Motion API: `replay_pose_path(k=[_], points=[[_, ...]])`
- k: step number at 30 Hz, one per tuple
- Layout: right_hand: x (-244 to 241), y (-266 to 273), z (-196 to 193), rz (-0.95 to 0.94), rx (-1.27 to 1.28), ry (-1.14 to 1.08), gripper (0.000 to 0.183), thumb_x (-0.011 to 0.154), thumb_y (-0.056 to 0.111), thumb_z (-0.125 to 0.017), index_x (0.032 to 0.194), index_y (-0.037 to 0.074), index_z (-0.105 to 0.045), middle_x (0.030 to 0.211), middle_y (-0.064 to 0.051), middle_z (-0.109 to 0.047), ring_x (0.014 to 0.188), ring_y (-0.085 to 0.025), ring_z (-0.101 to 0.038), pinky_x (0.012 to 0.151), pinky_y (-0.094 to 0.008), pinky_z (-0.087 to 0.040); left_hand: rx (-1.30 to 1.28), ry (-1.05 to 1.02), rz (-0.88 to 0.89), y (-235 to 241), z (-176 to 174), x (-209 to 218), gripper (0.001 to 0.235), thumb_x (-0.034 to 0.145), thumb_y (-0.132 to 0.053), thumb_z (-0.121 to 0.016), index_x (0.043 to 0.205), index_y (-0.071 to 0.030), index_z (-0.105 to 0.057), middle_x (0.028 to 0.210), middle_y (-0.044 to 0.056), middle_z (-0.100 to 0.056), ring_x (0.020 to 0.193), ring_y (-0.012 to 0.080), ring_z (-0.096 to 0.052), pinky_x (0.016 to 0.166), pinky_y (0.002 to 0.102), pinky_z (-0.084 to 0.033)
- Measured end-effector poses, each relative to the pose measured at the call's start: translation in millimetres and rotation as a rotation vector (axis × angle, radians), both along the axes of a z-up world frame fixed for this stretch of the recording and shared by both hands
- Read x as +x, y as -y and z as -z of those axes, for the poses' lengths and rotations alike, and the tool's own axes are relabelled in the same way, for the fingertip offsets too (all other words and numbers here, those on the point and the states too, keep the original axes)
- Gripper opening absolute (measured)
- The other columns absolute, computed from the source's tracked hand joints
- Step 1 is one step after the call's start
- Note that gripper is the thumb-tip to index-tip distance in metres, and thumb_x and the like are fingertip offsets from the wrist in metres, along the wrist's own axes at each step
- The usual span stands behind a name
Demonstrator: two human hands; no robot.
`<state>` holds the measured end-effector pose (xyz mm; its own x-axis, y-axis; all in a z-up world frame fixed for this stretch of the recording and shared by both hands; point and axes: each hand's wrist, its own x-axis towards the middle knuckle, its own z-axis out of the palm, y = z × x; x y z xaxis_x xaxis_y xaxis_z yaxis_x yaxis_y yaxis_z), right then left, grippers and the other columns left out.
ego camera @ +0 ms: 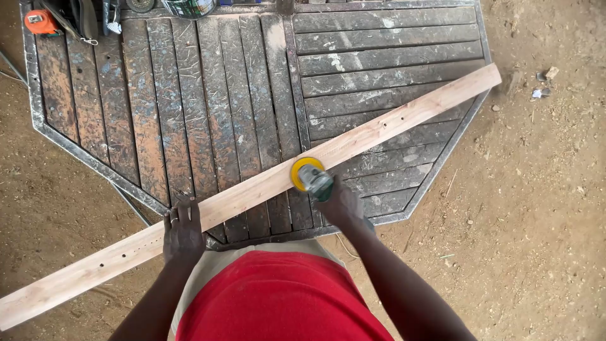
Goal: Sanding a long wooden plank using a power angle grinder with a sanding attachment on a metal slatted table.
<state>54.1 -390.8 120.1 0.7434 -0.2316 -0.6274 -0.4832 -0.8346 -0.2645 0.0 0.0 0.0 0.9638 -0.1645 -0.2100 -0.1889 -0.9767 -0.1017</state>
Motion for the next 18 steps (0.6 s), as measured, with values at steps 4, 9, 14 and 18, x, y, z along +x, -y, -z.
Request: replay_pose_path(k=[4,9,14,18], points=[[2,85,20,0.166,-0.086,0.008,0.074,0.072,0.053,-0.077,0.127,0.014,-0.048,0.117,-0.023,-0.071,0.117,-0.044,-0.067,0.099,-0.054,-0.052,0.048,-0.092,0.086,-17,2,10,0.111,0.067,-0.043,-0.078,0.160,-0.008,-0.030,0.132,0.018,-0.052,0.118,0.0400,-0.063,0.109,0.053,-0.046],[-15,141,-19,0.392,-0.123,0.143,0.074,0.067,0.049,-0.084,0.126,0.014,-0.055,0.113,-0.025,-0.070,0.114,-0.046,-0.066,0.096,-0.054,-0.050,-0.058,-0.274,0.150,-44,31,36,0.107,0.068,-0.056,-0.080,0.156,-0.015,-0.035,0.132,0.010,-0.059,0.115,0.0348,-0.068,0.098,0.048,-0.056],[-50,129,-34,0.602,0.011,0.196,0.071,0.067,0.042,-0.087,0.123,0.011,-0.058,0.111,-0.023,-0.067,0.115,-0.046,-0.064,0.095,-0.056,-0.047,-0.323,-0.607,-0.009,-58,-24,103,0.097,0.072,-0.039,-0.087,0.156,-0.017,-0.043,0.142,0.016,-0.062,0.130,0.0419,-0.061,0.111,0.054,-0.049],[-72,99,-39,0.729,0.112,0.177,0.063,0.066,0.037,-0.089,0.116,0.009,-0.062,0.104,-0.023,-0.066,0.107,-0.046,-0.065,0.091,-0.057,-0.047,-0.600,-0.533,-0.124,-45,-71,106,0.054,0.078,-0.030,-0.081,0.131,-0.018,-0.074,0.159,0.020,-0.044,0.138,0.0536,-0.049,0.112,0.062,-0.045]])
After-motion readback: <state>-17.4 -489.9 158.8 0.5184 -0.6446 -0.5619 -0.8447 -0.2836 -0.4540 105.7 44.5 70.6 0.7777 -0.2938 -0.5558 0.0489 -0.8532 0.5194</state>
